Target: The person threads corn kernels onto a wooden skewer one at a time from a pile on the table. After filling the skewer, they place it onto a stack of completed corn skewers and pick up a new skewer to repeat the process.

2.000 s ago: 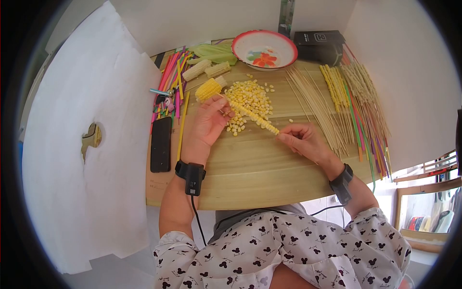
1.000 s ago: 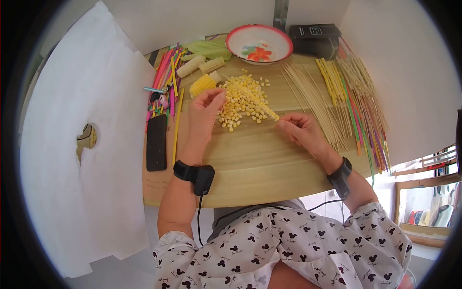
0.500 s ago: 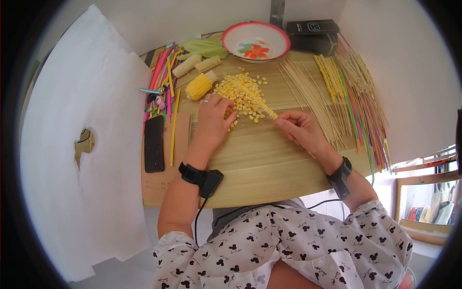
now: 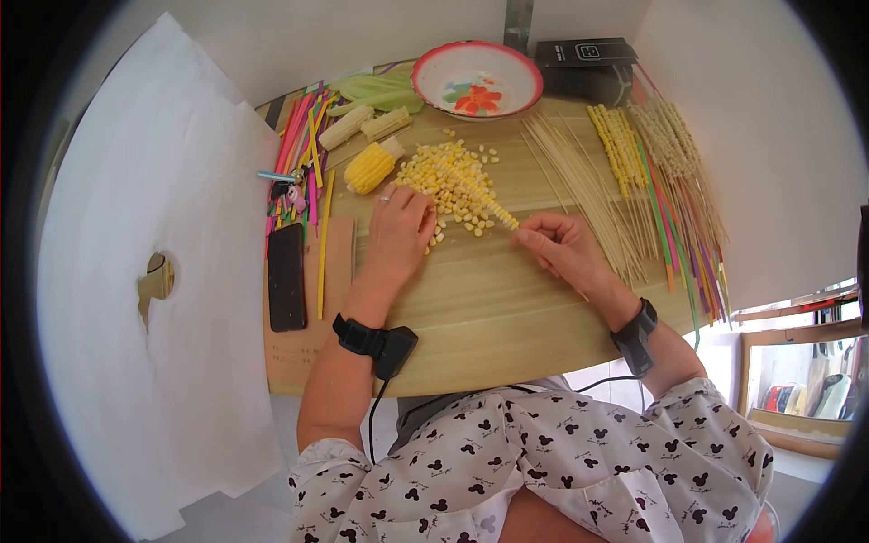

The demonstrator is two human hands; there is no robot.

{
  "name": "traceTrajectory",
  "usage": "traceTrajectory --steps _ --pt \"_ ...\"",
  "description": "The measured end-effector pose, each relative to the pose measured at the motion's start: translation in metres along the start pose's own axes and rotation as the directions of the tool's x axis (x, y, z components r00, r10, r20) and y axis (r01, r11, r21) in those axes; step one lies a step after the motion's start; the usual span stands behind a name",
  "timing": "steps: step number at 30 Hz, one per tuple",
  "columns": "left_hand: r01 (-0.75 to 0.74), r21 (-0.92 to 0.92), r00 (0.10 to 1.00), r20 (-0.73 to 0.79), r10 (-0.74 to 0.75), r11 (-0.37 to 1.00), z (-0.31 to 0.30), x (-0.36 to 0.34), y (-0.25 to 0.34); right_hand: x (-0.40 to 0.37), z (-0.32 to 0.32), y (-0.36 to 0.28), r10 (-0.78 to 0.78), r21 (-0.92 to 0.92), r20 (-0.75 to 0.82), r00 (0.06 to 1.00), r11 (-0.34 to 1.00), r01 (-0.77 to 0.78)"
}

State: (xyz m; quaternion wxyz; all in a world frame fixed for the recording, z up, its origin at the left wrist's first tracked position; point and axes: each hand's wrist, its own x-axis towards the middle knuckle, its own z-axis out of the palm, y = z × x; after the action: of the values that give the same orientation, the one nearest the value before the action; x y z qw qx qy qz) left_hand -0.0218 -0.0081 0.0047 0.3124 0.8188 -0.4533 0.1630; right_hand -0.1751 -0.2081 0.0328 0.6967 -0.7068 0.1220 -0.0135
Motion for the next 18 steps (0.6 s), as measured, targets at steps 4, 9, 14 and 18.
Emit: traceTrajectory --steps 4,9,14,18 --pt "0.05 -0.017 0.999 -0.005 -0.05 0.999 0.002 -0.001 -0.002 -0.001 0.0 -0.003 0.024 0.01 0.013 1.0 1.0 -0.024" --pt "0.267 -0.309 0.961 0.014 -0.276 0.913 0.0 0.0 -0.003 -0.002 -0.001 -0.005 0.036 -0.008 0.015 0.999 0.999 -0.036" --pt "0.414 -0.821 0.788 0.107 -0.607 0.393 -0.009 0.004 -0.018 -0.003 0.001 -0.008 0.045 -0.015 0.038 0.998 0.999 -0.044" --pt "0.357 -0.899 0.73 0.1 -0.676 0.253 -0.009 0.003 -0.029 -0.005 0.003 -0.009 0.093 0.016 0.091 0.991 0.995 -0.095"
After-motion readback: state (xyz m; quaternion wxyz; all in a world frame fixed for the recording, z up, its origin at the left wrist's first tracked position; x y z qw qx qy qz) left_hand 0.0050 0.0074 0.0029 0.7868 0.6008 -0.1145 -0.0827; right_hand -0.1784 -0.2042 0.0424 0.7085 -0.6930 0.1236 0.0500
